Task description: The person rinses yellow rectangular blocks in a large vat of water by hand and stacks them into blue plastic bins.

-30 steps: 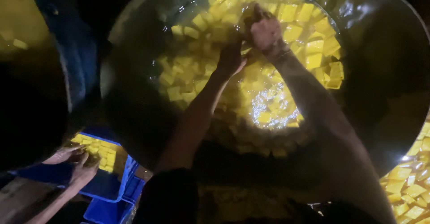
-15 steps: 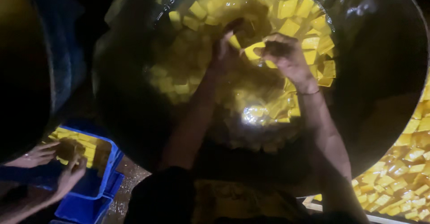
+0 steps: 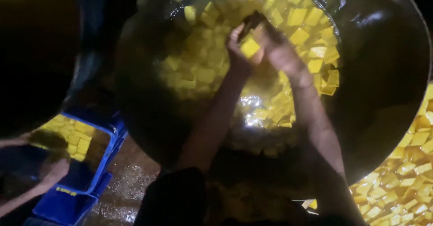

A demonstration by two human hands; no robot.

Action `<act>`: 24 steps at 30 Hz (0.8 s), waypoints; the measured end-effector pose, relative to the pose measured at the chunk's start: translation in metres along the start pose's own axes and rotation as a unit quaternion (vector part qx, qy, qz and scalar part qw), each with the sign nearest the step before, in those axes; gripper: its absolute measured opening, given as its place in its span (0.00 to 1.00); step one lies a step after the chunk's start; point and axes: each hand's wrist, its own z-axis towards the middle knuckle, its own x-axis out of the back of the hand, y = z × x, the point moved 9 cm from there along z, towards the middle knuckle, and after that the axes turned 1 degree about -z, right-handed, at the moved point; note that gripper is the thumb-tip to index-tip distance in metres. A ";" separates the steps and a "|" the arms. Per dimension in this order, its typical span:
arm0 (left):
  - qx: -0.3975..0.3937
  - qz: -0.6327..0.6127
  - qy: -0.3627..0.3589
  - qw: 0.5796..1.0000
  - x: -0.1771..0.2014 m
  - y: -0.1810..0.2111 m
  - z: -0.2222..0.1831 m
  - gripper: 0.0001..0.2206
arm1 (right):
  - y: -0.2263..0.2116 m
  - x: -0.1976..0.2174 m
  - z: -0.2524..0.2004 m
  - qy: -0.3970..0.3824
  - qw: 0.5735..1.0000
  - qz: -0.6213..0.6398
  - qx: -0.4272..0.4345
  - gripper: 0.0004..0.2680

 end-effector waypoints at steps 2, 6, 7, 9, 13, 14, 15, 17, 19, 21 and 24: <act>-0.017 -0.043 -0.091 0.995 -0.024 0.034 0.009 0.18 | 0.032 0.010 0.015 0.012 0.999 0.053 -0.005 0.19; -0.027 0.035 0.094 0.995 -0.029 0.092 0.040 0.17 | 0.101 -0.025 0.046 0.051 0.961 -0.266 0.059 0.16; -0.028 0.064 0.119 0.990 -0.037 0.099 0.043 0.17 | 0.111 -0.046 0.048 0.033 0.904 -0.414 0.103 0.17; -0.024 0.095 0.146 0.984 -0.059 0.108 0.047 0.17 | 0.134 -0.057 0.060 0.032 0.913 -0.399 0.079 0.15; -0.004 0.038 0.074 0.997 -0.111 0.114 0.031 0.19 | 0.129 -0.051 0.050 -0.064 0.863 -0.488 0.118 0.05; -0.003 0.008 0.033 0.999 -0.126 0.115 0.026 0.20 | 0.129 -0.029 0.044 -0.053 0.935 -0.346 0.046 0.05; -0.013 0.003 0.040 0.999 -0.131 0.119 0.022 0.19 | 0.130 -0.011 0.032 -0.039 0.979 -0.196 -0.030 0.06; -0.034 -0.005 0.051 0.998 -0.144 0.124 0.021 0.17 | 0.123 -0.009 0.016 -0.063 0.977 -0.201 -0.037 0.07; -0.029 -0.013 0.047 0.998 -0.161 0.122 0.020 0.19 | 0.114 -0.045 0.000 -0.130 0.851 -0.497 0.111 0.09; -0.031 -0.009 0.038 0.999 -0.181 0.121 0.013 0.18 | 0.147 -0.072 -0.004 -0.134 0.826 -0.547 0.016 0.09; -0.045 0.009 -0.007 0.999 -0.222 0.134 -0.015 0.15 | 0.180 -0.103 0.001 -0.110 0.828 -0.546 -0.066 0.09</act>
